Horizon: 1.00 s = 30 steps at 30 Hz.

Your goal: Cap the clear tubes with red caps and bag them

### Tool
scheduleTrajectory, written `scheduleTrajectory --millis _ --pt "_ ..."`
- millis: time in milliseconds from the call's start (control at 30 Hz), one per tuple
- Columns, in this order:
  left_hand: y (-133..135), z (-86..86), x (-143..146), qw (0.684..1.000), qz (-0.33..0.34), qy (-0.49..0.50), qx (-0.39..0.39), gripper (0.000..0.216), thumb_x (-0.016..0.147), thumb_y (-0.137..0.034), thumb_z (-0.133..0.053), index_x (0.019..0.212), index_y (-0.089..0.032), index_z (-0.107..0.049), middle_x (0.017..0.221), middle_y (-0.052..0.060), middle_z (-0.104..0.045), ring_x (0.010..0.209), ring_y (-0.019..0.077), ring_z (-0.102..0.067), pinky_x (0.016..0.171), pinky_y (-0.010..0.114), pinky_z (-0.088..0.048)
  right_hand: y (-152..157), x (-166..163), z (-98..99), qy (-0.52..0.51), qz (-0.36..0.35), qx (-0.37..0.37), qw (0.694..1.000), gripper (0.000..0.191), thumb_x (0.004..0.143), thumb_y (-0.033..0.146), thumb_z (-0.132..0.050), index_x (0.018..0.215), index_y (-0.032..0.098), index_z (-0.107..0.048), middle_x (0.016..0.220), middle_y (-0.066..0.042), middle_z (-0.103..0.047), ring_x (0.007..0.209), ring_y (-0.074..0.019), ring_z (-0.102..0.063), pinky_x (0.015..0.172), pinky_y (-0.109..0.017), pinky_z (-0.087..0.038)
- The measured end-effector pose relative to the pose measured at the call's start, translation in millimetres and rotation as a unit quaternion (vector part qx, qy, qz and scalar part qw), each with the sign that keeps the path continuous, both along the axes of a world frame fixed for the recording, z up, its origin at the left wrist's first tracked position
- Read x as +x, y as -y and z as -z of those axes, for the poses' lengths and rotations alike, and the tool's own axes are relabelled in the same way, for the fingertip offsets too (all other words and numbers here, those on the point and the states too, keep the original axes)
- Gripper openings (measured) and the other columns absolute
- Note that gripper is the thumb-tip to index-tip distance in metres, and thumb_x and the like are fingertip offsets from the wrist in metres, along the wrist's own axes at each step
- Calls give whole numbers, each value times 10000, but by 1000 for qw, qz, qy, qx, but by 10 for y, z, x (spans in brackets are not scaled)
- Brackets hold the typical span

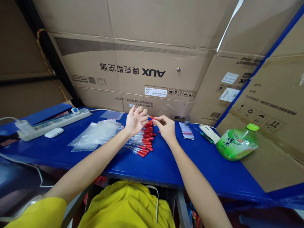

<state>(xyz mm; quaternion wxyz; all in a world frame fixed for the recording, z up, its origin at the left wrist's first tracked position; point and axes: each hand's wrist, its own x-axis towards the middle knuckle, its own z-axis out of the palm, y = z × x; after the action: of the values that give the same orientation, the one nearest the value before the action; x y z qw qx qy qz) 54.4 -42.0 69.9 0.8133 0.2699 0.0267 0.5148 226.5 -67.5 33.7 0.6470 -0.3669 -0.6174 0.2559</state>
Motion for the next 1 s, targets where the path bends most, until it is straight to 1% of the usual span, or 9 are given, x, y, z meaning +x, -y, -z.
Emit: scheduleTrajectory --millis 133,300,400,567,800,1000 --pt "8 -9 21 1000 -20 -14 -1 447 1064 -516 -324 737 -211 -306 658 -34 -357 437 91 -287 422 212 -267 17 3 4 29 11 -3 1000 311 798 504 -817 860 204 -760 727 -38 -761 640 -201 -708 638 -326 -569" --pt "6 10 39 999 -23 -24 43 458 1074 -498 -258 722 -207 -288 641 -30 -351 437 91 -293 440 214 -270 25 15 3 45 16 5 999 272 822 466 -804 860 200 -758 717 -33 -754 619 -193 -700 613 -313 -552" --pt "-4 29 44 998 -26 -24 55 455 1073 -499 -260 727 -206 -298 650 -25 -365 450 93 -317 449 211 -283 33 9 4 52 20 5 998 275 815 468 -809 846 200 -753 680 -27 -738 601 -195 -692 596 -313 -545" --pt "-14 34 47 999 -25 -29 35 451 1061 -519 -309 734 -209 -300 656 -26 -373 457 93 -321 450 205 -293 43 1 -7 52 22 13 998 272 832 470 -793 866 203 -750 714 -30 -745 628 -193 -698 635 -318 -559" --pt "-18 47 55 998 -15 -31 56 456 1071 -501 -259 727 -205 -298 656 -27 -353 461 92 -316 457 206 -300 44 14 -7 48 20 7 999 275 828 471 -795 851 202 -741 696 -25 -735 614 -189 -688 603 -307 -545" --pt "6 33 63 999 -12 -30 29 452 1064 -517 -296 734 -208 -308 654 -28 -354 461 94 -299 453 203 -295 40 13 4 48 19 2 999 284 823 482 -796 848 204 -744 693 -24 -734 612 -189 -684 597 -306 -541"
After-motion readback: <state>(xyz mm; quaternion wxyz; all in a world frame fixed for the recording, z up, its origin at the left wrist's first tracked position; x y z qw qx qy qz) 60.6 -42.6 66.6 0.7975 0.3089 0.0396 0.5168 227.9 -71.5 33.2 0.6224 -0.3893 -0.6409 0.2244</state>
